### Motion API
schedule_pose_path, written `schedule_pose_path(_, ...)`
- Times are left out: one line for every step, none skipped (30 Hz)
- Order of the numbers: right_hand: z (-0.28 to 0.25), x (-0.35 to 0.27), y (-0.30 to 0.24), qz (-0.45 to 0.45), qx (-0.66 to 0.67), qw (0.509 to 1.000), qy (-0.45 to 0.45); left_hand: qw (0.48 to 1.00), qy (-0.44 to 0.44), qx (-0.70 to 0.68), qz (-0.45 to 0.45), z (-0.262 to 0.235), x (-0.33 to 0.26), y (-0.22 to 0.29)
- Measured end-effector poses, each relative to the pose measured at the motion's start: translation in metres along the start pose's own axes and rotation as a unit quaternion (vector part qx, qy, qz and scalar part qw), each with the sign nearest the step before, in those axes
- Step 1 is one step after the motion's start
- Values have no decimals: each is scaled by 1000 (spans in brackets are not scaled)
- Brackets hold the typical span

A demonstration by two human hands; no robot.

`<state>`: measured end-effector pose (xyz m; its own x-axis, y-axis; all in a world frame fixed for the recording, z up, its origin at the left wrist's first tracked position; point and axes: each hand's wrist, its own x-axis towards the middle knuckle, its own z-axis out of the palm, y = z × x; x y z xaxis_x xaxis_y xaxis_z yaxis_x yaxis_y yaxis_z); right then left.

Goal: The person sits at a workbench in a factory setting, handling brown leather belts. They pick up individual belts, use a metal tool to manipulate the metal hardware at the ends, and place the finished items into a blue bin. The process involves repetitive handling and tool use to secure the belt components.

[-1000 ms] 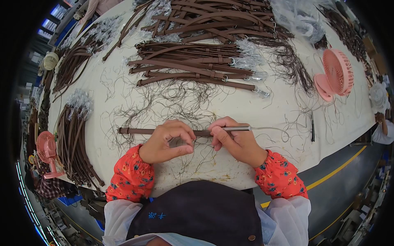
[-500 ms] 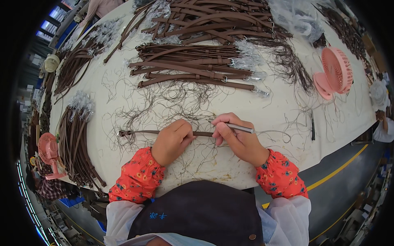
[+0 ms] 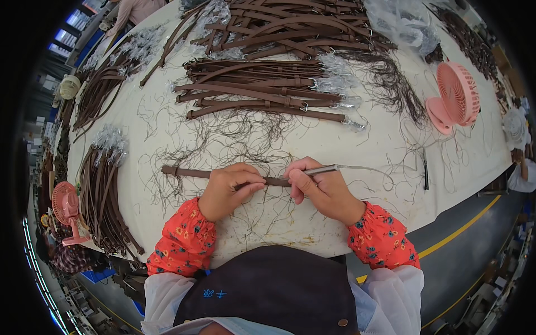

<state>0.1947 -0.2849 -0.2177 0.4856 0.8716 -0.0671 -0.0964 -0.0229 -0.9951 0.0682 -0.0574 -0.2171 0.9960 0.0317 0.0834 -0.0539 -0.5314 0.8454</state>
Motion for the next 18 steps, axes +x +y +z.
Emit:
schedule_pose_path(0,0,-1,5,-13,1000,-11,999,-17,-21,-26,-4,0,1)
schedule_pose_path(0,0,-2,8,-24,1000,-14,999,-24,-32,-29,-6,1,1)
schedule_pose_path(1,1,-3,12,-35,999,-17,998,-31,-43,-31,-9,1,2)
schedule_pose_path(1,1,-4,16,-47,999,-19,997,-39,-55,-34,-10,1,2)
schedule_pose_path(2,1,-4,19,-49,998,-18,996,-52,-64,-35,-12,1,2)
schedule_pose_path(3,1,-5,22,-52,998,-16,995,-65,-73,-37,-13,0,2)
schedule_pose_path(3,1,-5,25,-54,998,-15,993,-79,-82,-39,-14,0,2)
schedule_pose_path(3,1,-4,25,-57,998,-16,992,-87,-83,-34,-15,0,3)
schedule_pose_path(3,1,-3,24,-61,998,-17,991,-96,-85,-30,-16,0,3)
schedule_pose_path(2,1,-3,23,-64,997,-19,990,-105,-87,-26,-16,0,4)
schedule_pose_path(2,2,-4,25,-68,997,-20,990,-106,-88,-27,-16,0,4)
schedule_pose_path(2,2,-5,26,-71,997,-20,990,-107,-89,-28,-16,0,4)
schedule_pose_path(2,2,-5,27,-74,997,-21,990,-108,-89,-29,-16,0,4)
schedule_pose_path(3,2,-5,28,-75,997,-21,990,-109,-86,-27,-15,-1,4)
schedule_pose_path(3,2,-5,29,-76,996,-21,990,-109,-83,-25,-15,-1,4)
schedule_pose_path(3,2,-5,30,-77,996,-21,990,-110,-80,-22,-15,-1,3)
schedule_pose_path(3,2,-6,29,-80,996,-21,991,-109,-78,-18,-14,-1,3)
schedule_pose_path(3,2,-6,27,-83,996,-21,991,-108,-77,-14,-14,-1,3)
